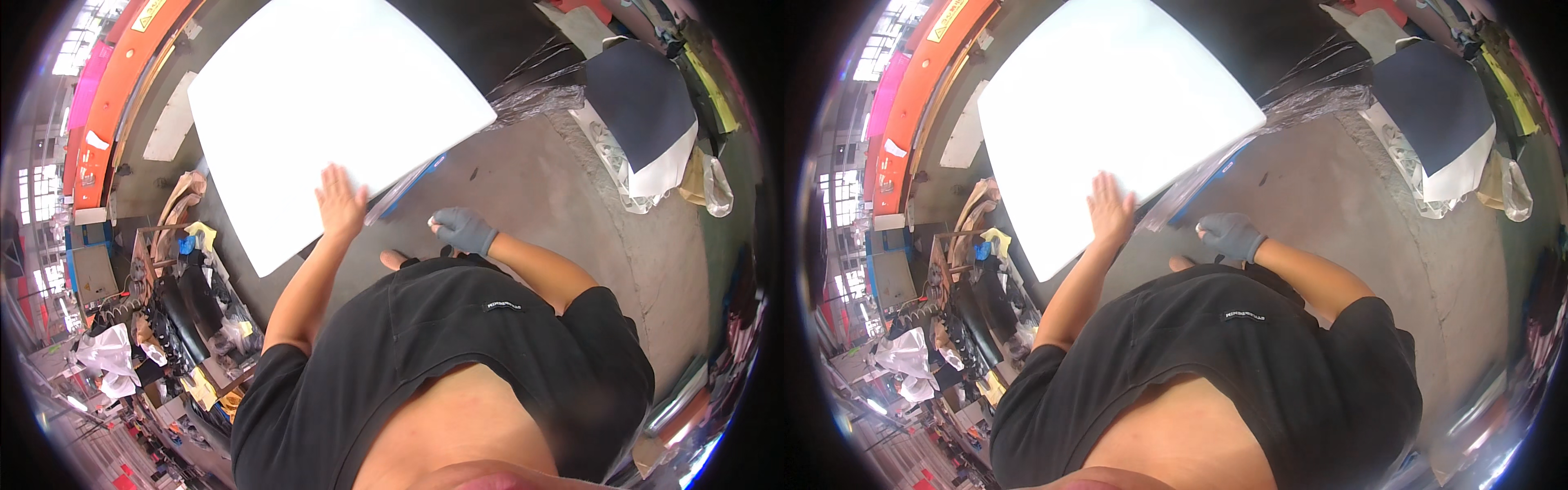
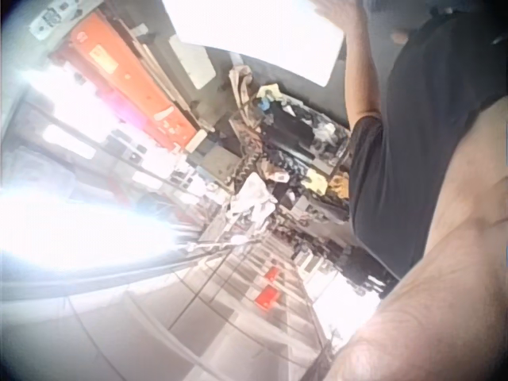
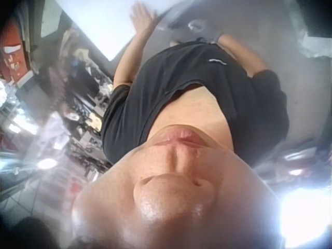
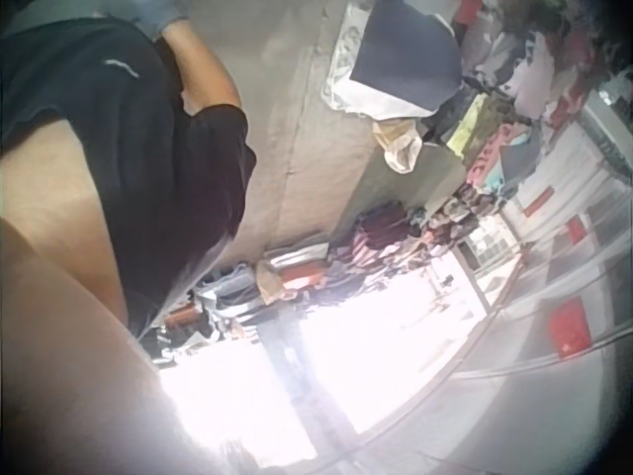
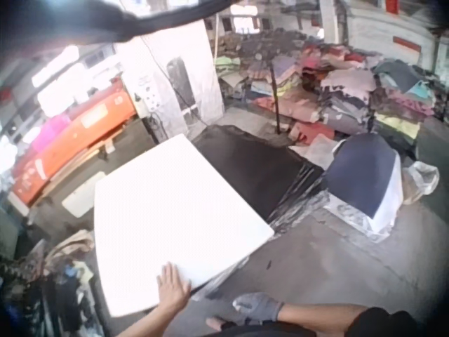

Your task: The person places a white sheet onto an orange industrial press, operates the control lever to activate the machine, and then removes the sheet. They repeat this process with another white sheet, handling the material by hand and using the press controls.

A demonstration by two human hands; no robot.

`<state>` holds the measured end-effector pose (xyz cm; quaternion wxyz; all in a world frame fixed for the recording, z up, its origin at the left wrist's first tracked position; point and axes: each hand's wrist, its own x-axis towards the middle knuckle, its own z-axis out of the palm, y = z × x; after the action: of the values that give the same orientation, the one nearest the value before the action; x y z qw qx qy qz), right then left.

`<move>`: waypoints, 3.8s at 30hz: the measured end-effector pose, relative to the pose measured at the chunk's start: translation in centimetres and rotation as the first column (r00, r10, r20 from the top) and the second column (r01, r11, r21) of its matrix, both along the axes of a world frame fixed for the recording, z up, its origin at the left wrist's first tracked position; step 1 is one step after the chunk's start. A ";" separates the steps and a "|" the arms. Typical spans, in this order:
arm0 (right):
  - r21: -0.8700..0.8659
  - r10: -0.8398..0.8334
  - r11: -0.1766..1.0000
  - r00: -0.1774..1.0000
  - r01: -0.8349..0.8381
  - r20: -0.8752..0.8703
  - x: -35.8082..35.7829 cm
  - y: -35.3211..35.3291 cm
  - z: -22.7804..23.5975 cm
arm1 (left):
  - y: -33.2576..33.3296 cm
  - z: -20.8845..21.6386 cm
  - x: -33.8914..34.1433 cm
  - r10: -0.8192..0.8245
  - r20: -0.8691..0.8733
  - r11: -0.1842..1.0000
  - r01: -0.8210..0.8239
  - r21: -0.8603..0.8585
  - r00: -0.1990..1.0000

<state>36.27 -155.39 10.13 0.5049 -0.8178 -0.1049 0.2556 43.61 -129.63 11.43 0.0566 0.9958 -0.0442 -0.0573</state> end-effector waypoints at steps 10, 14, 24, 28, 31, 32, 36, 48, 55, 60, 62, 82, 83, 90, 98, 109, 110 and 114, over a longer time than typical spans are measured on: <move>0.249 -0.166 0.954 0.986 0.168 -0.028 -0.9 1.8 -0.7 | -3.6 1.8 2.3 -0.212 -0.022 0.977 0.211 -0.017 0.977; 0.245 -0.120 0.968 0.959 0.056 0.256 2.0 6.9 2.0 | 4.1 2.3 -1.2 -0.235 -0.024 0.972 0.234 -0.021 0.972; -0.128 0.066 0.990 0.599 0.061 0.798 8.7 27.1 3.3 | 36.5 -3.6 -15.4 0.583 -0.387 0.759 -0.649 -0.054 0.714; -0.503 0.355 0.850 0.536 0.158 0.766 10.4 33.1 2.0 | 48.3 -12.3 -31.1 0.635 -0.541 0.647 -0.762 -0.017 0.551; -0.585 0.434 0.780 0.481 0.224 0.762 10.1 36.2 1.2 | 53.3 -18.3 -40.8 0.479 -0.765 0.352 -0.892 -0.282 0.431; -0.605 0.460 0.777 0.496 0.176 0.736 9.6 36.6 1.1 | 54.0 -19.8 -42.8 0.491 -0.705 0.588 -0.792 -0.165 0.511; -0.710 0.608 0.700 0.461 0.074 0.647 8.2 39.4 1.8 | 53.6 -22.4 -44.7 0.465 -0.731 0.509 -0.827 -0.241 0.499; -0.442 0.460 0.883 0.469 -0.156 0.754 16.3 54.6 3.9 | 60.5 -20.2 -33.7 0.497 -0.715 0.316 -0.870 -0.379 0.492; -0.369 0.471 0.880 0.443 -0.300 0.763 23.8 65.5 3.1 | 72.9 -22.7 -28.7 0.510 -0.673 0.405 -0.839 -0.363 0.536; -0.337 0.506 0.831 0.351 -0.443 0.788 33.0 73.2 7.3 | 78.7 -20.9 -23.8 0.666 -0.653 0.027 -0.887 -0.462 0.361; -0.313 0.485 0.842 0.365 -0.439 0.794 36.1 75.9 9.0 | 79.6 -21.4 -21.0 0.682 -0.724 -0.385 -0.793 -0.472 0.100; -0.095 0.137 0.990 0.872 -0.104 0.470 61.1 99.5 6.6 | 121.1 -12.2 42.4 0.409 -0.330 0.795 -0.510 -0.329 0.851; -0.071 0.074 0.996 0.893 -0.047 0.443 61.6 99.4 6.1 | 121.0 -9.4 46.3 0.388 -0.286 0.803 -0.474 -0.362 0.876; 0.022 -0.132 0.991 0.940 0.132 0.314 67.2 100.2 1.8 | 113.3 -0.1 62.1 0.151 -0.191 0.712 -0.241 -0.660 0.970; 0.184 -0.161 0.977 0.933 0.105 0.321 84.5 101.2 1.8 | 112.8 3.3 70.6 0.173 -0.084 0.794 -0.190 -0.577 0.981; 0.178 0.075 0.971 0.909 -0.160 0.410 97.6 107.5 6.3 | 116.6 14.2 87.0 0.338 0.527 0.841 0.001 -0.540 0.780; 0.144 0.075 0.978 0.905 -0.148 0.419 97.4 107.9 6.1 | 117.0 15.0 88.3 0.366 0.512 0.814 -0.001 -0.580 0.777; 0.140 -0.030 0.989 0.893 -0.038 0.449 95.9 107.8 4.9 | 118.9 17.0 93.6 0.482 0.361 0.644 -0.044 -0.764 0.798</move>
<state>132.22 -47.57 15.00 0.5245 -0.8156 -0.2387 0.0524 137.16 -10.75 28.40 0.4371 0.8595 0.0754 0.2541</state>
